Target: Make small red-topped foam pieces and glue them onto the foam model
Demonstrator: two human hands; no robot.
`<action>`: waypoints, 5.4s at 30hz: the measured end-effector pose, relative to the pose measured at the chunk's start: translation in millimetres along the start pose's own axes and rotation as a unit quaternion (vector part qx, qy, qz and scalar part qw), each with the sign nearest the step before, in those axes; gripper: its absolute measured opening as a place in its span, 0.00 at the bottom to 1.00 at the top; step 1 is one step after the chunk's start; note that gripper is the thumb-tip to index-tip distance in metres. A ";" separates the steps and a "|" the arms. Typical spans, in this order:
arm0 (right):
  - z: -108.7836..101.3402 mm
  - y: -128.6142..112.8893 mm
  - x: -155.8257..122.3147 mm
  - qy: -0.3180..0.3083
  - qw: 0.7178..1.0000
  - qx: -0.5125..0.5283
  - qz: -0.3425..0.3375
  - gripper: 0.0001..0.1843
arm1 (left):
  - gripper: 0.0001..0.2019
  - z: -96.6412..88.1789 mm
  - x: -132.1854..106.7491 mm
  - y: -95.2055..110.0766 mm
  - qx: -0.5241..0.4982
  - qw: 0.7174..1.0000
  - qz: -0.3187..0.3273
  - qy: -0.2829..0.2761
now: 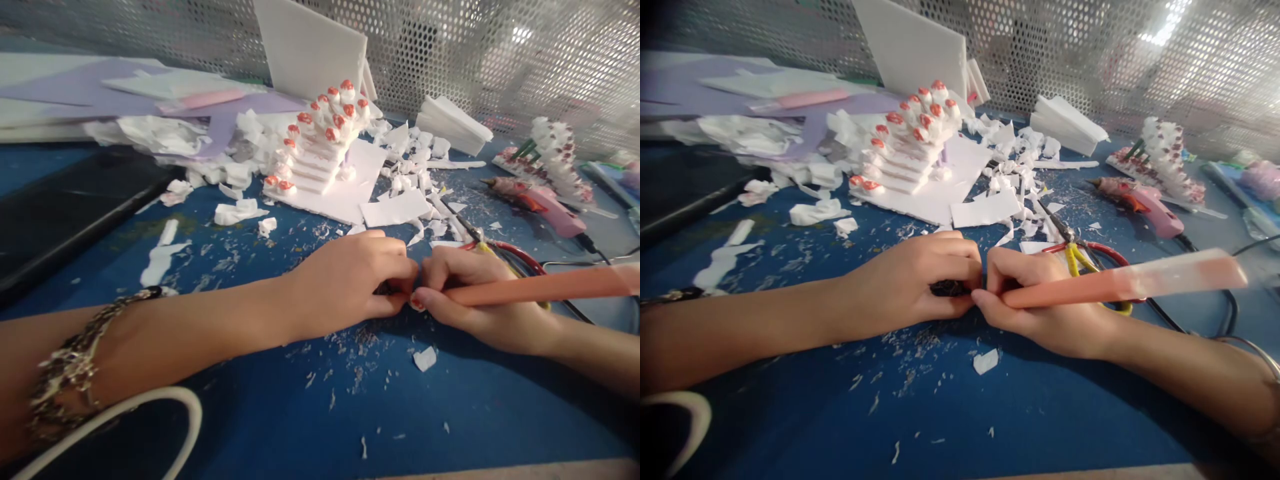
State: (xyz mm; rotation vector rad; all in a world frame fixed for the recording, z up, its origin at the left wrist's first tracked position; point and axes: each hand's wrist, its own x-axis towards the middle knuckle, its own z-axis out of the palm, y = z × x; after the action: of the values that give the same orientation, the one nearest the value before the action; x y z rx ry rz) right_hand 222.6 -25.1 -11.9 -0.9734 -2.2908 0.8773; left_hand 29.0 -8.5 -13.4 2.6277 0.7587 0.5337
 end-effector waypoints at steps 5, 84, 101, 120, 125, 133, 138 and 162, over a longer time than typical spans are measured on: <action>0.6 -0.5 0.5 -0.003 1.000 -0.002 -0.018 0.11 | 0.05 0.1 -0.2 -0.5 -0.005 1.000 -0.003 -0.001; -1.3 -0.2 -0.8 0.019 0.998 0.044 0.027 0.11 | 0.06 -0.2 -0.6 -0.9 -0.028 1.000 -0.011 -0.004; -1.1 0.3 -0.7 0.032 0.998 0.046 0.036 0.14 | 0.06 -1.2 -1.6 -0.2 -0.046 0.998 -0.025 -0.018; -2.0 0.3 -3.9 0.000 1.000 0.018 -0.009 0.15 | 0.04 -2.2 -0.9 -0.8 -0.041 0.999 -0.023 -0.015; -2.6 0.5 -3.0 0.012 1.000 0.001 -0.005 0.15 | 0.04 -2.6 -1.4 -0.3 -0.038 0.999 -0.027 -0.019; -0.5 -1.2 -2.1 0.031 0.999 0.009 0.009 0.14 | 0.05 -1.9 0.2 -0.4 -0.037 0.998 -0.032 -0.028; -0.6 -2.9 -0.1 0.049 0.999 0.004 0.014 0.14 | 0.06 -2.6 -0.1 -0.4 -0.035 0.999 -0.030 -0.029; -1.2 -0.5 -3.2 0.004 1.000 0.007 -0.014 0.13 | 0.05 -3.0 -0.3 1.4 -0.050 0.998 -0.018 -0.020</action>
State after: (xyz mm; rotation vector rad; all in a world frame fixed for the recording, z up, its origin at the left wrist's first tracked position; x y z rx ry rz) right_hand 225.2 -27.4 -11.4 -0.9350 -2.2829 0.8757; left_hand 28.0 -9.1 -10.3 2.5203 0.7472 0.4952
